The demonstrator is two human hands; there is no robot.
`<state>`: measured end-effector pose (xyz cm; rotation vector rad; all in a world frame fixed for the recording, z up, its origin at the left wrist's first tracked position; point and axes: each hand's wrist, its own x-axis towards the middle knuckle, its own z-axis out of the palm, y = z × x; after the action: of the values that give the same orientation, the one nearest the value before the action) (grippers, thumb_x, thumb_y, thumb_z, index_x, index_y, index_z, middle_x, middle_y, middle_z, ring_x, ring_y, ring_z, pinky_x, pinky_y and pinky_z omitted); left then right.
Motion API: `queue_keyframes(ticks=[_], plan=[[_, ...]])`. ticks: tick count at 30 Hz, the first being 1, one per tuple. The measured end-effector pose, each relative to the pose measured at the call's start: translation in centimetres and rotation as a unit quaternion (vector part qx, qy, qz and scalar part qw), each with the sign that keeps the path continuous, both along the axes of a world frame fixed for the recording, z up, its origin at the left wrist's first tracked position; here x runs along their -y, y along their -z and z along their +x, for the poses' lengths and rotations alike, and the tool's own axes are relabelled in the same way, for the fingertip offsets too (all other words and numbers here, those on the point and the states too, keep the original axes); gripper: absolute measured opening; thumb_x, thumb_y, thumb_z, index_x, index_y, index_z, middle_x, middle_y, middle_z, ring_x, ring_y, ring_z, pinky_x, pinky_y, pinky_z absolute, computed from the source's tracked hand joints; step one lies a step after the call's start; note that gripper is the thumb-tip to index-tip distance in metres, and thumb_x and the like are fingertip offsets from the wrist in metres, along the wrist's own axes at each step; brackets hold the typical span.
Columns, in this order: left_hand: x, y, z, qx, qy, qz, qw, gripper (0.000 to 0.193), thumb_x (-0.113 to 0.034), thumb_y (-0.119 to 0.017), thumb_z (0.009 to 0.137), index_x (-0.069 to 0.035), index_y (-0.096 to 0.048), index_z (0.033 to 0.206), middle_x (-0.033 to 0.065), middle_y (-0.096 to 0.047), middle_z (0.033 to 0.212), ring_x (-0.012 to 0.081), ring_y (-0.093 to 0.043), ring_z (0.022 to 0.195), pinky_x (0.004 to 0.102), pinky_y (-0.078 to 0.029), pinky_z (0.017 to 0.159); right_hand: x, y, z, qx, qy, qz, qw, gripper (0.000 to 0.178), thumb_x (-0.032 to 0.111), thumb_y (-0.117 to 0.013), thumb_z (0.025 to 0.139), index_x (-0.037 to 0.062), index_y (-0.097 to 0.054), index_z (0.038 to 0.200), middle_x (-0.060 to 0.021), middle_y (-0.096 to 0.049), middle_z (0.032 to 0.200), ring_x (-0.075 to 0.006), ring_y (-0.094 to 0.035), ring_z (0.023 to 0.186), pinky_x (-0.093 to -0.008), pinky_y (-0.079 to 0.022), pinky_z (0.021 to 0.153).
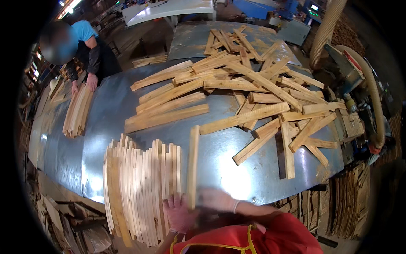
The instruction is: The person repeatedly picks up thin wooden planks from a large pile on a metal table and stacks them into a neat pile. They handle the planks one at a time or in small groups, aligning them as they build the stack.
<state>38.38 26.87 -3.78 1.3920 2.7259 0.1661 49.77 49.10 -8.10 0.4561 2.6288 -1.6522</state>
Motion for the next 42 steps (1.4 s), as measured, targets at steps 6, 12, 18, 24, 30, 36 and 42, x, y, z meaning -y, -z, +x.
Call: queue_keyframes(ticks=[6, 12, 18, 24, 30, 36, 42], plan=[[-1.3, -2.6, -0.5, 0.005, 0.012, 0.042, 0.999, 0.072, -0.035, -0.082, 0.069, -0.009, -0.062, 0.134, 0.0136, -0.051, 0.143, 0.0405, -0.045, 0.137, 0.0668, -0.031, 0.119, -25.0, -4.6, -6.7, -0.012, 0.170, 0.585, 0.793, 0.033, 0.011, -0.066, 0.083, 0.0080, -0.068, 0.116, -0.0175, -0.069, 0.112, -0.0391, -0.067, 0.108, -0.0522, -0.050, 0.096], [1.0, 0.8, -0.8, 0.015, -0.029, 0.108, 0.994, 0.069, -0.014, -0.070, 0.071, -0.006, -0.062, 0.139, 0.0132, -0.060, 0.143, 0.0381, -0.051, 0.139, 0.0602, -0.036, 0.119, -25.7, -11.2, -8.4, 0.259, 0.035, 0.412, 0.873, 0.054, 0.032, -0.072, 0.090, 0.0094, -0.064, 0.138, -0.0203, -0.075, 0.121, -0.0369, -0.072, 0.118, -0.0485, -0.056, 0.099], [1.6, -0.3, -1.3, 0.052, -0.020, 0.175, 0.983, 0.057, -0.013, -0.067, 0.075, -0.005, -0.064, 0.131, 0.0127, -0.059, 0.134, 0.0352, -0.053, 0.134, 0.0573, -0.038, 0.119, -22.3, -4.4, -1.9, 0.303, 0.034, 0.089, 0.948, 0.064, 0.040, -0.074, 0.097, 0.0001, -0.060, 0.145, -0.0176, -0.078, 0.117, -0.0302, -0.075, 0.109, -0.0431, -0.056, 0.096], [9.5, 0.1, 3.1, 0.029, -0.171, 0.212, 0.962, 0.044, -0.019, -0.073, 0.080, -0.012, -0.068, 0.122, 0.0097, -0.063, 0.125, 0.0328, -0.061, 0.123, 0.0506, -0.048, 0.108, -1.1, -5.6, -4.8, 0.234, 0.034, -0.018, 0.971, 0.072, 0.050, -0.078, 0.097, -0.0055, -0.063, 0.140, -0.0174, -0.076, 0.120, -0.0262, -0.071, 0.105, -0.0373, -0.055, 0.094], [25.6, -0.4, 8.8, 0.148, -0.310, 0.127, 0.930, 0.028, -0.031, -0.078, 0.087, -0.011, -0.076, 0.105, 0.0103, -0.070, 0.104, 0.0302, -0.068, 0.098, 0.0444, -0.054, 0.090, 9.5, -6.3, -6.1, 0.221, 0.082, -0.246, 0.940, 0.074, 0.038, -0.082, 0.096, -0.0049, -0.056, 0.151, -0.0134, -0.072, 0.130, -0.0218, -0.068, 0.114, -0.0349, -0.053, 0.099], [27.0, 4.3, 11.3, 0.414, -0.582, 0.365, 0.597, 0.034, -0.032, -0.078, 0.096, -0.005, -0.075, 0.116, 0.0103, -0.071, 0.104, 0.0251, -0.067, 0.094, 0.0414, -0.055, 0.085, 7.7, -0.5, -2.5, 0.156, 0.132, -0.163, 0.965, 0.064, 0.026, -0.075, 0.101, -0.0071, -0.053, 0.152, -0.0149, -0.070, 0.136, -0.0233, -0.068, 0.116, -0.0354, -0.055, 0.102], [25.3, 2.6, 10.6, 0.661, -0.464, 0.422, 0.412, 0.046, -0.036, -0.076, 0.102, 0.000, -0.069, 0.129, 0.0079, -0.071, 0.109, 0.0181, -0.066, 0.099, 0.0348, -0.055, 0.087, 10.2, -2.9, -3.7, 0.132, 0.065, -0.119, 0.982, 0.054, 0.024, -0.075, 0.099, -0.0064, -0.061, 0.142, -0.0147, -0.076, 0.122, -0.0221, -0.071, 0.109, -0.0366, -0.056, 0.101]])
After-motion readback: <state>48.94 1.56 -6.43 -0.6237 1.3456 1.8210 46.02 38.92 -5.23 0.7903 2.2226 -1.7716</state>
